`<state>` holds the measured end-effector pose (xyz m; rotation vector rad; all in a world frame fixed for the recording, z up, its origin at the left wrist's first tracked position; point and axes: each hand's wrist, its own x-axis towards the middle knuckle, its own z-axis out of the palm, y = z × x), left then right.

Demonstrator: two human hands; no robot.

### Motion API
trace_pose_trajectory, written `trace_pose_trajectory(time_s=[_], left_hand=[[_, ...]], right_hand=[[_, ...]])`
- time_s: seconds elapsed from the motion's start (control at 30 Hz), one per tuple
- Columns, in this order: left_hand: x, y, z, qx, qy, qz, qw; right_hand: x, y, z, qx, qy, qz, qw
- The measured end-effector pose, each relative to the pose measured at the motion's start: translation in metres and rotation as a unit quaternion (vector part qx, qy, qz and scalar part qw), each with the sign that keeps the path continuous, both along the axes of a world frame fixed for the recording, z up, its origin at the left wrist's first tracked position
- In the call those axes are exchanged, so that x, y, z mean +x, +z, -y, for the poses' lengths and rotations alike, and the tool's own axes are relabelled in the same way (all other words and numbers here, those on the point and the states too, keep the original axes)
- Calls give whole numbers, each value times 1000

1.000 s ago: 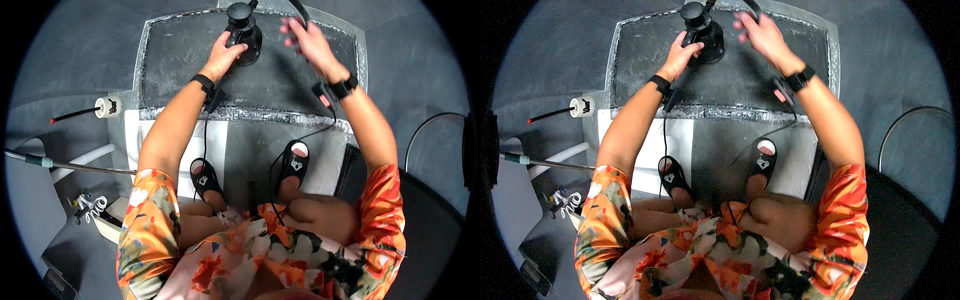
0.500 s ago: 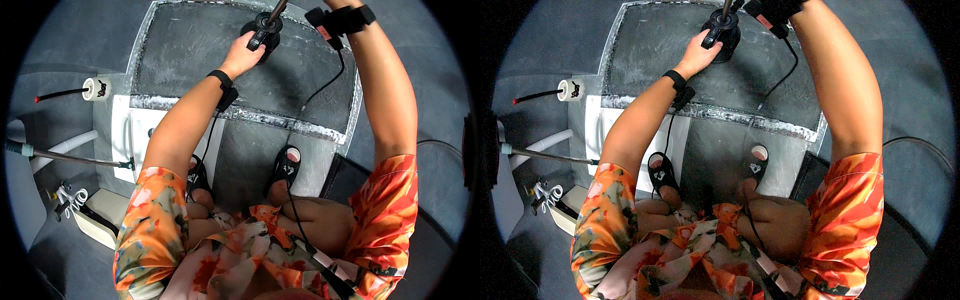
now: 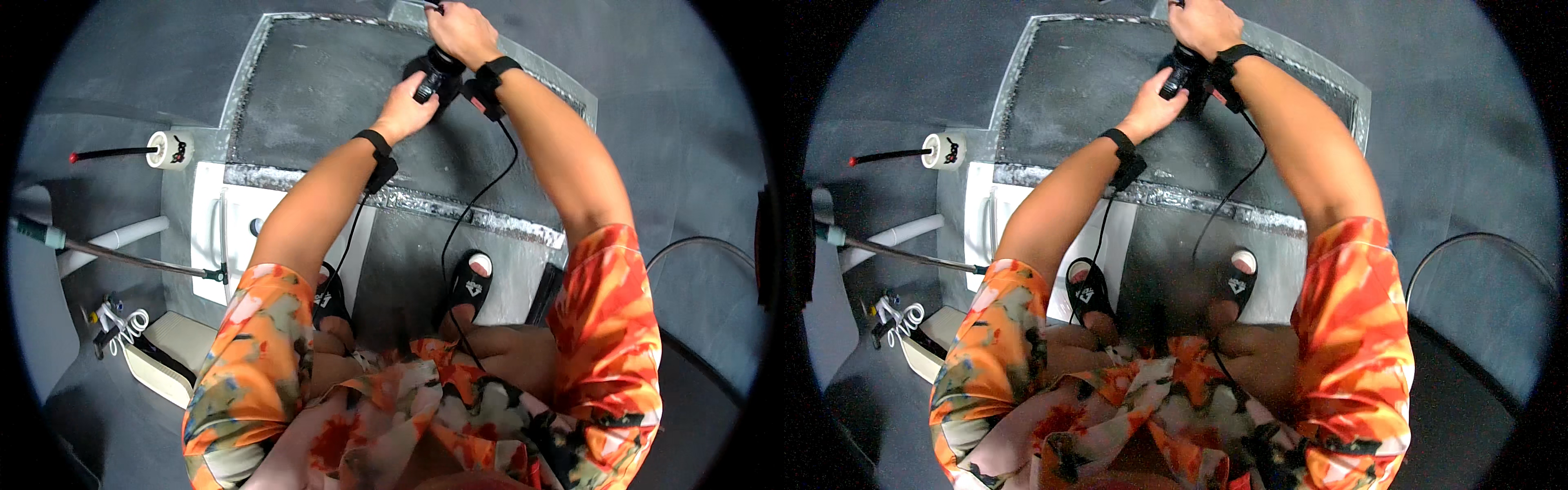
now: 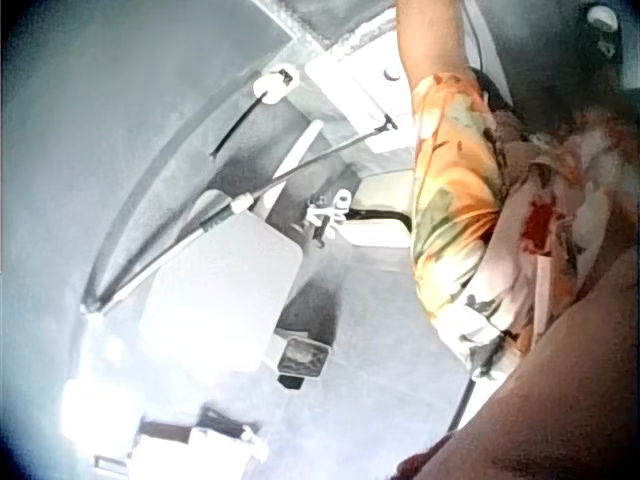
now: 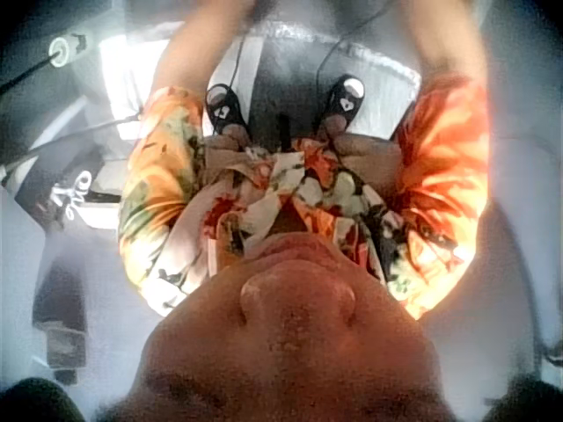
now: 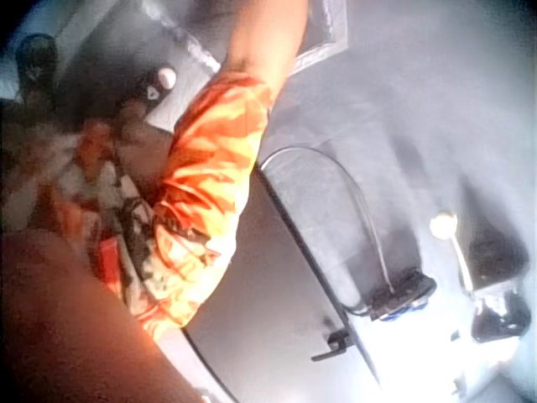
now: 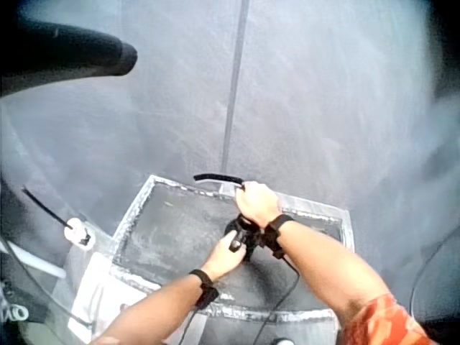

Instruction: The person applies a cleaning solution from a pump sprayer to the edge of a glass pane and uses a scraper and a small brush to remove debris or old sealant from the frame.

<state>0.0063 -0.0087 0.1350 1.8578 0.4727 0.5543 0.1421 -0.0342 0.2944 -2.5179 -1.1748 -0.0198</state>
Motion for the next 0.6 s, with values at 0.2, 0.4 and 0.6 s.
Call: trace_pose_trajectory(time_s=[0.2,0.4,0.6], left_hand=[[12,8,5,-22,-40,-10,999],[-7,-10,-3,-18,-6,10,1000],[-5,-1,3,-50,-8,-21,999]], right_hand=[[-21,162,7,-37,3,51,998],[-12,84,-3,23,8,78,997],[8,-23,-10,-42,-48,-3,998]])
